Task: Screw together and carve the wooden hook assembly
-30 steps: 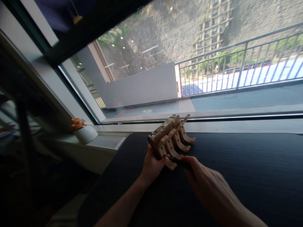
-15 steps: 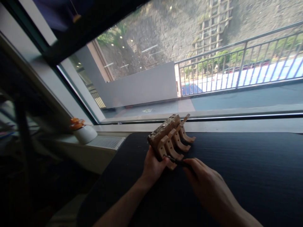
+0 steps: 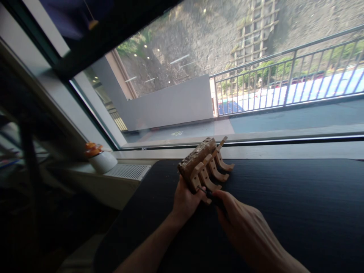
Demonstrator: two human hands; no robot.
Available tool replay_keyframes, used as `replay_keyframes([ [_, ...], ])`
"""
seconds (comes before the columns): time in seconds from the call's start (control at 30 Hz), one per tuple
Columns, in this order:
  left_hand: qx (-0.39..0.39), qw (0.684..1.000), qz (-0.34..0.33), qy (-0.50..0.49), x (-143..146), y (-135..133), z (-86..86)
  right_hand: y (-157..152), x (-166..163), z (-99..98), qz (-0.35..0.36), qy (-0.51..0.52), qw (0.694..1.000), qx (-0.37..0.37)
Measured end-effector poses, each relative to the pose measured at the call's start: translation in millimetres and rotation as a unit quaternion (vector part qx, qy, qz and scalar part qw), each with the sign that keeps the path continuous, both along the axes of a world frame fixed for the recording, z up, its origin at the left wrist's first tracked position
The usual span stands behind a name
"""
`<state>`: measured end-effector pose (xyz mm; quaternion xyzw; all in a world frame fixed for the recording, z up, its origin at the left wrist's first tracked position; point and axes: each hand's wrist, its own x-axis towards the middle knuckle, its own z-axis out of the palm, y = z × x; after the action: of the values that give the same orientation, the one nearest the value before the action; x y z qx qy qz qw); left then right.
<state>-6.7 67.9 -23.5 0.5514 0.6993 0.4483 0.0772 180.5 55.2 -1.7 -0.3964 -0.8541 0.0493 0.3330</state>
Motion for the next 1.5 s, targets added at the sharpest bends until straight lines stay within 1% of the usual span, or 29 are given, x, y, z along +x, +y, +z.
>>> replay_keyframes([
  [0.1, 0.000, 1.000, 0.008, -0.009, 0.0, 1.1, 0.7, 2.7, 1.2, 2.1, 0.029, 0.003, 0.998, 0.060],
  [0.2, -0.001, 1.000, 0.010, -0.020, -0.2, 2.2, 1.7, 5.8, 3.4, 4.3, 0.037, -0.007, 0.993, 0.111],
  [0.3, -0.001, 1.000, 0.014, -0.017, 0.0, 3.1, 2.0, 6.7, 4.8, 4.2, 0.038, -0.020, 0.990, 0.135],
  [0.37, 0.002, 1.000, 0.015, -0.012, 0.0, 3.6, 1.6, 6.1, 4.2, 1.8, 0.037, -0.019, 0.990, 0.132],
  [0.43, 0.005, 1.000, 0.012, 0.000, -0.4, 3.7, 1.2, 5.0, 2.2, -1.9, 0.027, -0.015, 0.995, 0.100],
  [0.47, 0.006, 1.000, 0.009, 0.006, -0.7, 3.7, 1.0, 4.6, 1.1, -3.7, 0.019, -0.013, 0.997, 0.070],
  [0.53, 0.005, 1.000, 0.002, 0.017, -1.5, 3.4, 1.0, 4.3, -0.6, -6.4, 0.003, -0.008, 1.000, -0.010],
  [0.63, 0.002, 1.000, -0.008, 0.020, -2.5, 2.4, 1.1, 5.2, -1.2, -6.4, -0.005, 0.008, 0.993, -0.119],
  [0.67, 0.002, 1.000, -0.011, 0.018, -2.7, 2.0, 1.0, 5.6, -1.0, -5.5, -0.006, 0.014, 0.990, -0.139],
  [0.73, 0.001, 1.000, -0.012, 0.011, -3.2, 1.2, 0.7, 5.8, -0.6, -3.5, -0.009, 0.021, 0.988, -0.151],
  [0.8, 0.001, 1.000, -0.009, 0.003, -3.5, 0.6, -0.1, 5.0, -0.5, -1.9, -0.008, 0.022, 0.990, -0.136],
  [0.9, 0.001, 1.000, -0.011, 0.008, -3.9, 0.2, -1.6, 3.2, 0.1, -0.4, -0.008, 0.021, 0.996, -0.087],
  [0.97, -0.002, 1.000, -0.009, 0.011, -3.8, 0.1, -2.4, 3.4, 2.0, 0.5, -0.007, 0.021, 0.999, -0.027],
  [1.07, -0.006, 1.000, -0.002, 0.017, -3.4, 0.2, -3.0, 7.7, 7.3, 2.3, 0.028, 0.003, 0.996, 0.086],
  [1.1, -0.005, 1.000, -0.001, 0.020, -3.3, 0.3, -3.0, 10.0, 9.2, 2.9, 0.039, -0.005, 0.993, 0.115],
  [1.17, 0.000, 1.000, -0.006, 0.021, -3.5, 0.5, -2.9, 14.3, 12.0, 3.3, 0.048, -0.018, 0.988, 0.147],
  [1.23, 0.001, 1.000, -0.010, 0.017, -3.9, 0.5, -2.5, 17.0, 12.7, 2.5, 0.044, -0.018, 0.986, 0.159],
  [1.33, -0.006, 1.000, -0.013, 0.007, -4.6, 0.1, -1.3, 15.8, 9.6, -0.6, 0.034, -0.009, 0.988, 0.150],
  [1.4, -0.011, 1.000, -0.015, -0.001, -5.0, -0.3, -0.4, 12.7, 6.6, -3.0, 0.023, 0.004, 0.992, 0.128],
  [1.5, -0.016, 1.000, -0.014, -0.008, -5.5, -0.3, 0.1, 9.3, 3.8, -5.5, 0.008, 0.023, 0.998, 0.059],
])
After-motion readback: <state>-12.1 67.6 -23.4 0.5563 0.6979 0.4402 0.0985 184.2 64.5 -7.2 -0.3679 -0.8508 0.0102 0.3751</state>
